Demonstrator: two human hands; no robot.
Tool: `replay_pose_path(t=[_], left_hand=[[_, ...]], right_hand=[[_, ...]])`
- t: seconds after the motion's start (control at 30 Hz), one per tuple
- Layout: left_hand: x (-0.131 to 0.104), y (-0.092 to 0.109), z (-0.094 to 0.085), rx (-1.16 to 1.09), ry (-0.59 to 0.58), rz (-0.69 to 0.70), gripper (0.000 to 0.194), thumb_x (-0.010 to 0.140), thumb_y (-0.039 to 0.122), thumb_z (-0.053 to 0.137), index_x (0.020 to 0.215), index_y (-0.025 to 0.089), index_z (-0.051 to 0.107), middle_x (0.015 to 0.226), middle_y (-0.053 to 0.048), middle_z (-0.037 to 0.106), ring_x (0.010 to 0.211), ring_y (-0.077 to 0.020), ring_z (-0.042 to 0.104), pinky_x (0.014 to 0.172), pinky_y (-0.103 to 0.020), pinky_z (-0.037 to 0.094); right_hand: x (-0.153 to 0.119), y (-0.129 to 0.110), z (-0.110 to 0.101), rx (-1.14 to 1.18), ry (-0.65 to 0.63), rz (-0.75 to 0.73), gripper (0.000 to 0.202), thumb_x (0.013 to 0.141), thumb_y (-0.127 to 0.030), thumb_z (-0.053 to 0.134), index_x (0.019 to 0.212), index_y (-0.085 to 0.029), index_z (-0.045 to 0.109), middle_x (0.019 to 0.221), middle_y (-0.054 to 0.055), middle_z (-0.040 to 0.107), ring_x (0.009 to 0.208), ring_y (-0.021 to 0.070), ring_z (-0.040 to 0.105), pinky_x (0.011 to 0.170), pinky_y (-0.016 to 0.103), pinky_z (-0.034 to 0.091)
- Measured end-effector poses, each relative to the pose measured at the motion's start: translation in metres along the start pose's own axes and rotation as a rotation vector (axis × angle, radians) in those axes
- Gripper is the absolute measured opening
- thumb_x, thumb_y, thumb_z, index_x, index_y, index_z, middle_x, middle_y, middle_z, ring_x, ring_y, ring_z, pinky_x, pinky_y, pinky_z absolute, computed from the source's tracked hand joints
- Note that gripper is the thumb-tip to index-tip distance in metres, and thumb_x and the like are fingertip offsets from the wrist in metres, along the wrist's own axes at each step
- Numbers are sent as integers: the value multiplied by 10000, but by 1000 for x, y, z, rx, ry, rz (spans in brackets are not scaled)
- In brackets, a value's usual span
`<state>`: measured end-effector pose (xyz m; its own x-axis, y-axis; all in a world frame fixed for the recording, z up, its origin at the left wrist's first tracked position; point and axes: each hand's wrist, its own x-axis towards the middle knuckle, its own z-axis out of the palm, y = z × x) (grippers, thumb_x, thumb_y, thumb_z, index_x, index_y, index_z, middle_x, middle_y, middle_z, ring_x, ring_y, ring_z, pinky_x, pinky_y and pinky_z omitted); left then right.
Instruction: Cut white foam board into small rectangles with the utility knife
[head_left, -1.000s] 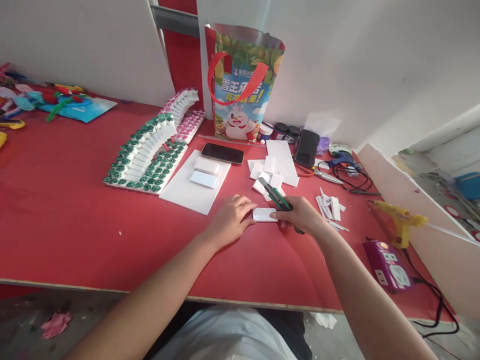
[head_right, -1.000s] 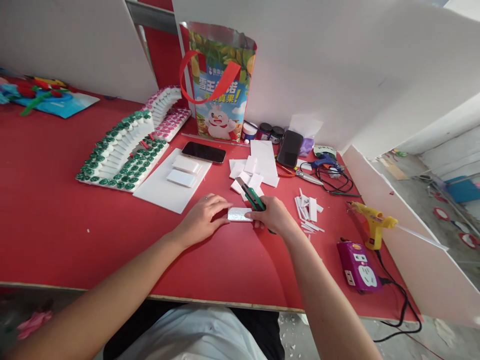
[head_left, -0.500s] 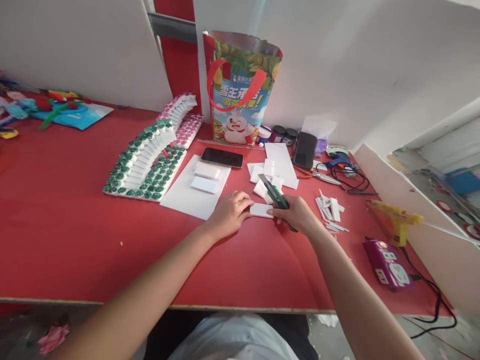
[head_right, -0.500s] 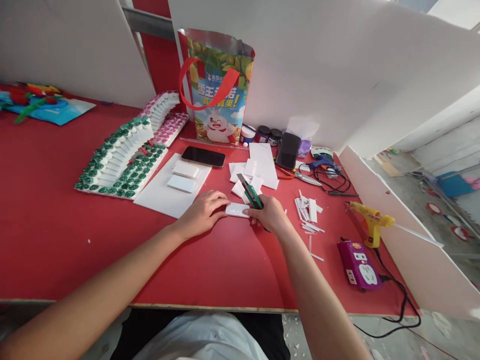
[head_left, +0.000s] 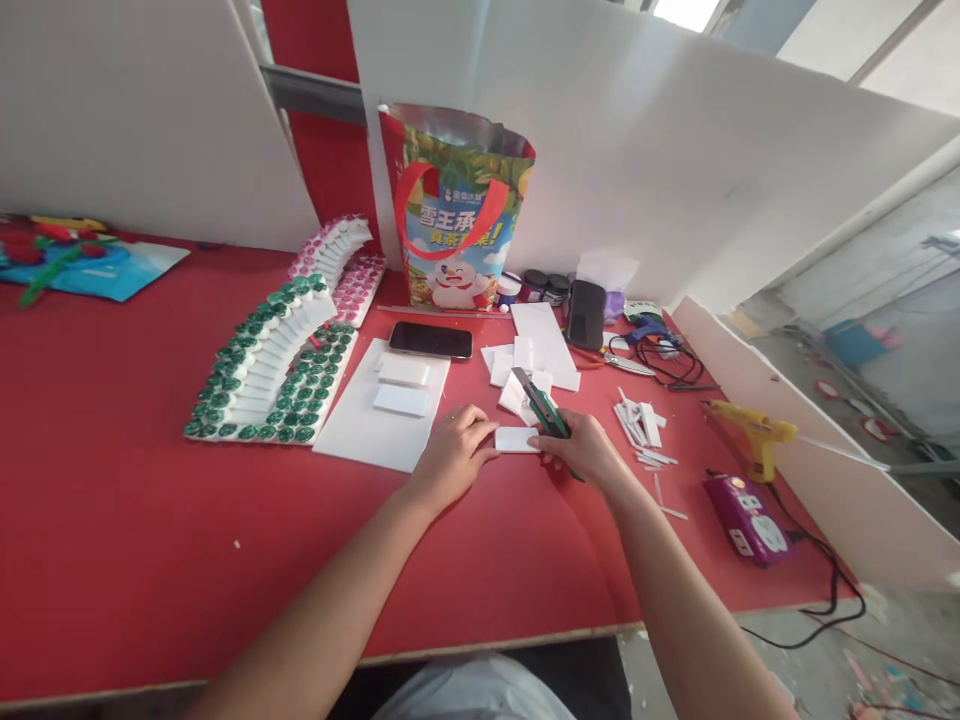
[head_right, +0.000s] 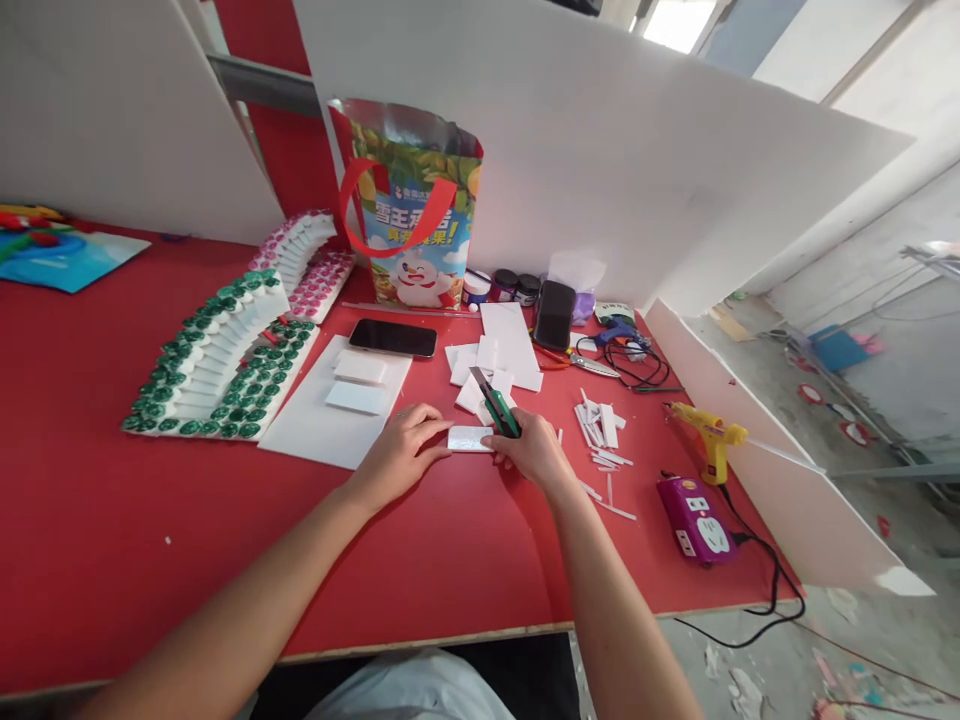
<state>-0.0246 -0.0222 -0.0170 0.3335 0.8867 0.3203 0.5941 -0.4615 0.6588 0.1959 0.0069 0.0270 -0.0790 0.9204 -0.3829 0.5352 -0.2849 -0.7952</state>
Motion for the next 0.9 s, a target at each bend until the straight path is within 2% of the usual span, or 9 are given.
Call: replay_pose_path(t=[0.17, 0.27, 0.4, 0.57, 0.63, 0.77, 0.9], left_hand=[[2, 0, 0, -62, 6, -32, 279, 884, 40, 607, 1090, 194, 715, 1040, -70, 674, 975, -212, 643, 904, -359, 527], [4, 2, 3, -60, 44, -62, 236, 878, 52, 612, 1030, 188, 733, 1002, -72, 680, 964, -223, 645, 901, -372, 526], [3, 6, 6, -31, 52, -60, 210, 885, 79, 606, 1026, 178, 725, 1004, -79, 681, 956, -220, 647, 901, -371, 534], [-3, 11, 3, -97, 101, -44, 436, 810, -17, 508, 1177, 174, 643, 1176, -110, 665, 1121, -231, 615, 1005, -394, 506], [-4, 13, 0, -112, 80, -45, 477, 786, -5, 535, 1217, 183, 616, 1161, -102, 681, 1118, -239, 610, 1015, -414, 499], [-3, 14, -3, -108, 31, -69, 397, 812, 128, 689, 1198, 195, 630, 1125, -93, 695, 1092, -261, 608, 999, -447, 502], [1, 10, -2, -129, 33, -104, 318, 825, 166, 754, 1129, 199, 664, 1085, -79, 703, 1060, -251, 615, 961, -423, 515]], right_hand=[[2, -5, -4, -68, -54, -42, 158, 774, -174, 733, 760, -189, 576, 484, -41, 634, 399, 98, 551, 413, 189, 397], [3, -7, -7, -75, -87, -73, 190, 783, -157, 729, 726, -195, 553, 465, -47, 623, 383, 97, 545, 405, 189, 388], [6, -4, -7, -61, -101, -75, 183, 783, -135, 728, 731, -195, 563, 474, -46, 634, 415, 111, 597, 435, 189, 436], [5, -3, -6, -50, -98, -66, 217, 794, -117, 716, 712, -203, 534, 472, -43, 633, 415, 115, 612, 423, 184, 448], [4, -5, -6, -40, -95, -63, 216, 796, -101, 705, 713, -199, 531, 472, -40, 634, 414, 113, 613, 426, 182, 457], [3, -4, -7, -28, -99, -76, 181, 796, -123, 708, 736, -194, 552, 496, -33, 650, 432, 123, 633, 447, 195, 488], [5, -2, -8, -54, -105, -53, 170, 792, -163, 726, 745, -197, 567, 507, -26, 660, 441, 134, 645, 452, 201, 488]])
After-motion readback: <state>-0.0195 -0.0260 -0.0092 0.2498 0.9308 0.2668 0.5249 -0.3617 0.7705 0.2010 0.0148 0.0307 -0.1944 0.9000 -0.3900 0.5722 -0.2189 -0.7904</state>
